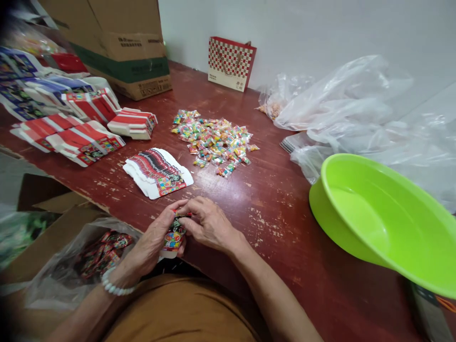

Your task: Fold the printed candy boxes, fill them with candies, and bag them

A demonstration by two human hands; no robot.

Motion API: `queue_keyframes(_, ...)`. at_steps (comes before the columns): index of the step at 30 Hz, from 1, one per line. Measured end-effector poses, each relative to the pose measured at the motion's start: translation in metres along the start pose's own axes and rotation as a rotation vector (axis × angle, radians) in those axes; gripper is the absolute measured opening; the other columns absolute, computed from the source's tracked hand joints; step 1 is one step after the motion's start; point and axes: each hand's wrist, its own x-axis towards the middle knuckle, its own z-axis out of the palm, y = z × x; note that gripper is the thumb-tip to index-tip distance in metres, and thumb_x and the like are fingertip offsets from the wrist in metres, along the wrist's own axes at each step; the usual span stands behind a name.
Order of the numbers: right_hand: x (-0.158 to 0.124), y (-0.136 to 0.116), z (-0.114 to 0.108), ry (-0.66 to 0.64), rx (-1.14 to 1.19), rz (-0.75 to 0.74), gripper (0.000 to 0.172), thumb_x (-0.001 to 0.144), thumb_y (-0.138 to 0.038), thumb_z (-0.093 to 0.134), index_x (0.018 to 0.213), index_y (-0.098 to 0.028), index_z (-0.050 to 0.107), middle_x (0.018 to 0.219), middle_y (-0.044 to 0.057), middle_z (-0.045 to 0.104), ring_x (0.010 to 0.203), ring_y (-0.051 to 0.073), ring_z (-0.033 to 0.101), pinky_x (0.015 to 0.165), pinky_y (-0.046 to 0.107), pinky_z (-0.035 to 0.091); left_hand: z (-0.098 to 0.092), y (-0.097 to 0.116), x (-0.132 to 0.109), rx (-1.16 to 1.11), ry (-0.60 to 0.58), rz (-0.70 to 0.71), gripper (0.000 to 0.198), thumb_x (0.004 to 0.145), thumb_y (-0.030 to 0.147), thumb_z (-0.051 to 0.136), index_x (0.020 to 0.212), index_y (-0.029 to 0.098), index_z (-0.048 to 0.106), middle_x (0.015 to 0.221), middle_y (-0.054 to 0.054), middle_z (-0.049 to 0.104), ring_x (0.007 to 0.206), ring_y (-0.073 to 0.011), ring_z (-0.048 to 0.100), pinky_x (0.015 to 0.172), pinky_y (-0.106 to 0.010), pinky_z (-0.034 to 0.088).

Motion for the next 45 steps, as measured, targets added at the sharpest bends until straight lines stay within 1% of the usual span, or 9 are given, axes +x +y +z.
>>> queue_keyframes(2,0.014,0.015,-0.012,0.014,-0.074,0.060,0.018,0.097,-0.034,0.056,0.094,-0.022,0.070,0.092,0.003,0.068,0.085,0.017,0.063,0.079,0.030,0.050,0.003,-0.001,-0.004,0.018,0.041,0.032,0.061,0.088,0.055,0.065,0.138,0.029,0.043,0.081,0.001,0.069,0.055,-0.0141,0.064,0.052,-0.023,0.049)
queue_keyframes(4,0.032,0.033,-0.030,0.196,-0.301,0.198,0.022,0.099,-0.032,0.052,0.100,-0.020,0.070,0.095,0.005,0.069,0.086,0.018,0.063,0.080,0.030,0.050,0.006,-0.004,-0.011,-0.005,0.071,0.027,0.054,0.086,0.052,0.069,0.129,0.027,0.049,0.095,-0.004,0.072,0.072,-0.0178,0.069,0.063,-0.026,0.052)
queue_keyframes(8,0.062,0.068,-0.061,0.382,-0.672,0.390,0.023,0.093,-0.025,0.060,0.113,-0.016,0.070,0.116,0.016,0.062,0.113,0.029,0.055,0.097,0.042,0.042,-0.004,-0.013,-0.033,-0.079,0.016,-0.127,0.040,0.085,0.048,0.073,0.111,0.021,0.060,0.102,-0.008,0.072,0.086,-0.0177,0.066,0.074,-0.026,0.051)
queue_keyframes(15,0.050,0.079,-0.061,0.297,-0.746,0.469,0.017,0.084,-0.036,0.074,0.089,-0.019,0.072,0.107,0.015,0.062,0.104,0.032,0.054,0.085,0.042,0.043,-0.076,0.004,-0.056,0.343,-0.093,-0.177,0.030,0.073,0.036,0.084,0.093,0.020,0.068,0.083,-0.001,0.067,0.075,-0.0156,0.060,0.069,-0.024,0.048)
queue_keyframes(20,0.032,0.070,-0.047,0.254,-0.570,0.383,0.010,0.082,-0.027,0.073,0.085,-0.019,0.067,0.088,0.006,0.068,0.082,0.021,0.058,0.076,0.031,0.043,-0.108,0.028,-0.059,0.643,-0.340,-0.353,0.027,0.075,0.031,0.080,0.098,0.021,0.072,0.083,-0.001,0.069,0.069,-0.0146,0.057,0.060,-0.021,0.044)
queue_keyframes(27,0.013,0.019,-0.009,0.117,0.280,0.297,0.021,0.088,-0.038,0.065,0.098,-0.020,0.066,0.082,0.001,0.066,0.067,0.014,0.056,0.061,0.026,0.043,-0.071,0.028,-0.047,0.278,-0.152,-0.149,0.024,0.082,0.031,0.067,0.101,0.020,0.057,0.092,-0.003,0.069,0.072,-0.0177,0.067,0.066,-0.026,0.048)
queue_keyframes(35,0.000,-0.024,0.013,0.037,-0.237,-0.216,0.015,0.092,-0.010,0.051,0.101,-0.018,0.059,0.092,0.007,0.066,0.081,0.017,0.058,0.074,0.031,0.047,-0.035,0.019,-0.032,0.381,-0.152,-0.011,0.023,0.085,0.021,0.057,0.108,0.023,0.050,0.087,0.003,0.056,0.067,-0.0115,0.051,0.058,-0.023,0.047)
queue_keyframes(39,0.001,-0.027,0.005,-0.118,-0.121,-0.088,0.023,0.090,-0.009,0.054,0.110,-0.019,0.056,0.097,0.007,0.070,0.083,0.017,0.063,0.075,0.032,0.050,-0.028,0.018,-0.027,0.409,-0.170,0.035,0.030,0.080,0.016,0.056,0.108,0.023,0.048,0.085,0.004,0.052,0.064,-0.0112,0.049,0.056,-0.023,0.046)
queue_keyframes(45,0.002,-0.012,0.009,0.105,0.377,0.173,0.018,0.085,-0.025,0.070,0.100,-0.021,0.062,0.081,-0.001,0.067,0.070,0.012,0.063,0.065,0.025,0.050,-0.023,0.010,-0.024,0.321,-0.129,0.127,0.033,0.085,0.032,0.063,0.113,0.021,0.050,0.085,0.002,0.059,0.062,-0.0123,0.054,0.056,-0.025,0.050)
